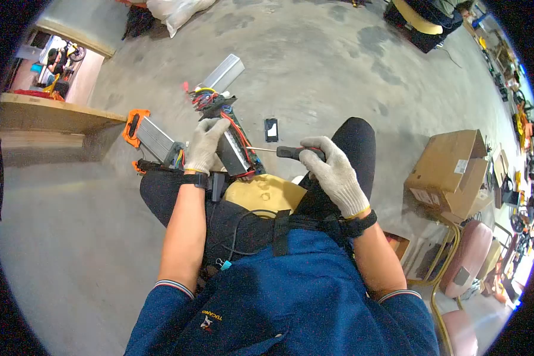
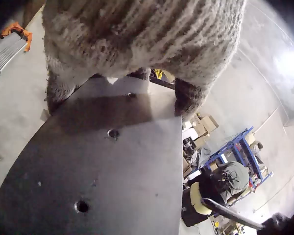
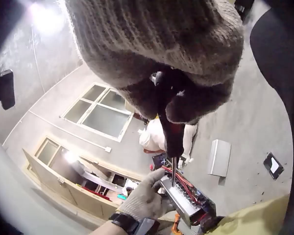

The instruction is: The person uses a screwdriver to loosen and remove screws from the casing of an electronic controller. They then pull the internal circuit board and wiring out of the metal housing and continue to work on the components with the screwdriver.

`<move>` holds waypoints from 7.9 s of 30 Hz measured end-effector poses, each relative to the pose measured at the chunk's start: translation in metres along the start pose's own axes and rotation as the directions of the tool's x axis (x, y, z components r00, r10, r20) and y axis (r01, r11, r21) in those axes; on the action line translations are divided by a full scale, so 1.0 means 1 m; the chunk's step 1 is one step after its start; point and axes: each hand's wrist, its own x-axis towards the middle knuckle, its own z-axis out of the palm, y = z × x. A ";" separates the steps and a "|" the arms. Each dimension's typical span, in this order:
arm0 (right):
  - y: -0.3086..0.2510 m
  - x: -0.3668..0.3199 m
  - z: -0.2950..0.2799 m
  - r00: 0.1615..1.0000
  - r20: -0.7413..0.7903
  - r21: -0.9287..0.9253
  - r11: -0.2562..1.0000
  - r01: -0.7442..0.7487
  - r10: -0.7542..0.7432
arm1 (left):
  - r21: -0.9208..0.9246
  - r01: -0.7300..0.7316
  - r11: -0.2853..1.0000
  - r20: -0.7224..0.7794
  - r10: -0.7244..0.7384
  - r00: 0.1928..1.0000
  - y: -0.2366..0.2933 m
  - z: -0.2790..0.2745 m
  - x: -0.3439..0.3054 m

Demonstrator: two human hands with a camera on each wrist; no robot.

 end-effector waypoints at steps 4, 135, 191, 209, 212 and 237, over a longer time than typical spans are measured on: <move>-0.005 0.006 0.008 0.998 -0.054 -0.086 0.996 0.019 -0.023 | -0.091 0.028 0.995 0.064 -0.022 0.998 -0.021 0.005 0.014; -0.036 0.028 0.012 0.985 -0.020 -0.074 0.982 -0.174 0.173 | 0.121 -0.050 0.991 0.076 0.041 0.996 0.021 0.015 -0.017; -0.003 0.034 0.001 0.982 0.087 0.170 0.968 -0.183 0.171 | 0.141 -0.057 0.988 0.060 0.049 0.997 0.015 0.014 -0.014; -0.014 0.025 0.010 0.989 0.040 0.300 0.942 -0.148 0.142 | 0.126 -0.040 0.991 0.068 0.032 0.997 0.016 0.014 -0.015; -0.007 0.029 0.001 0.982 0.096 0.189 0.966 -0.178 0.162 | 0.137 -0.052 0.989 0.068 0.043 0.997 0.016 0.014 -0.014; 0.009 0.032 0.001 0.993 0.049 -0.052 0.993 0.107 -0.104 | 0.105 -0.046 0.993 0.090 0.037 0.995 0.024 0.012 -0.020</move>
